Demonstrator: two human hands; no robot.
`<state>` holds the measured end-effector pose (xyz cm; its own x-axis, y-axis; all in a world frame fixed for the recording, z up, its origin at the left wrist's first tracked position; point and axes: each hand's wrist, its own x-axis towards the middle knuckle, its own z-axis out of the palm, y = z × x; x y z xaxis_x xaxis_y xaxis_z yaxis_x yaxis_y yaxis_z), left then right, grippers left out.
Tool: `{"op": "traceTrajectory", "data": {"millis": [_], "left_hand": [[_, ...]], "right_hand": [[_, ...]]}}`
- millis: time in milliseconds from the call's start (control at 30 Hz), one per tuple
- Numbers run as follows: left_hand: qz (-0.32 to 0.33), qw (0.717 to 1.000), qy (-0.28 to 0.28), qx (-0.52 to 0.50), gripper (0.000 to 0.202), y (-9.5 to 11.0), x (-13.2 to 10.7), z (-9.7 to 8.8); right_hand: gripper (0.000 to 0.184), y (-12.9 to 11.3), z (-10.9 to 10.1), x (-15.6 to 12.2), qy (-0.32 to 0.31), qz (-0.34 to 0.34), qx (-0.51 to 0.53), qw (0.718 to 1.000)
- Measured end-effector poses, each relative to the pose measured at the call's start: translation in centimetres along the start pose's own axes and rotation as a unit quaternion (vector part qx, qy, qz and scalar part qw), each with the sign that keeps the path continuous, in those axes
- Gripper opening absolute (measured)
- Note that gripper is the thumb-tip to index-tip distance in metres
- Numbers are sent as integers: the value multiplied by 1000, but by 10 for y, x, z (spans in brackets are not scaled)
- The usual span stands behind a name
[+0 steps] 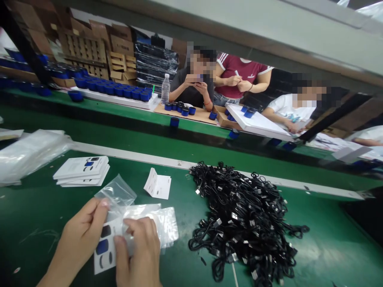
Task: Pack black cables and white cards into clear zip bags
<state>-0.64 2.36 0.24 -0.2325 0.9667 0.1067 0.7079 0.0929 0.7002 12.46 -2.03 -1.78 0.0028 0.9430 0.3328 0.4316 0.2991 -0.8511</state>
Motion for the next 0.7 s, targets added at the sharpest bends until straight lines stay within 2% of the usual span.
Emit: {"op": "traceTrajectory", "data": {"millis": [67,133,200,233,267,300,333,367,400,433,500,567,633,700], "left_hand": [[-2,1000,28,5,32,0,3,-2],[-1,999,54,7,32,2,5,-4],[5,998,64,10,33,3,6,-5],[10,998,63,12,33,4,6,-4],[17,998,60,17,34,4,5,-4],[25,998,57,25,34,4,5,-4],[35,997,56,36,33,4,4,-4],[48,996,57,51,33,4,2,-4],[61,994,60,69,32,3,1,-4],[75,991,64,86,32,3,0,-4],[101,986,69,117,33,2,-3,-4],[127,980,69,138,34,1,-5,-3],[154,974,65,152,35,1,-7,-1],[180,968,60,162,35,1,-9,0]], "right_hand": [[48,1,14,-10,49,90,89,991],[60,3,29,-19,27,173,231,957],[56,4,39,-25,-33,243,353,903],[52,5,40,-26,-56,273,377,883],[47,6,39,-25,-68,295,368,879],[39,7,35,-24,-72,303,330,891],[32,7,28,-22,-67,286,270,917],[28,8,19,-19,-55,242,193,949],[26,7,10,-17,-39,172,105,979],[24,7,0,-14,-22,87,19,996],[19,6,-14,-10,2,-78,-117,990],[18,6,-22,-8,15,-178,-184,967],[18,7,-24,-7,22,-213,-210,954],[16,10,-23,-6,23,-219,-223,950]]}}
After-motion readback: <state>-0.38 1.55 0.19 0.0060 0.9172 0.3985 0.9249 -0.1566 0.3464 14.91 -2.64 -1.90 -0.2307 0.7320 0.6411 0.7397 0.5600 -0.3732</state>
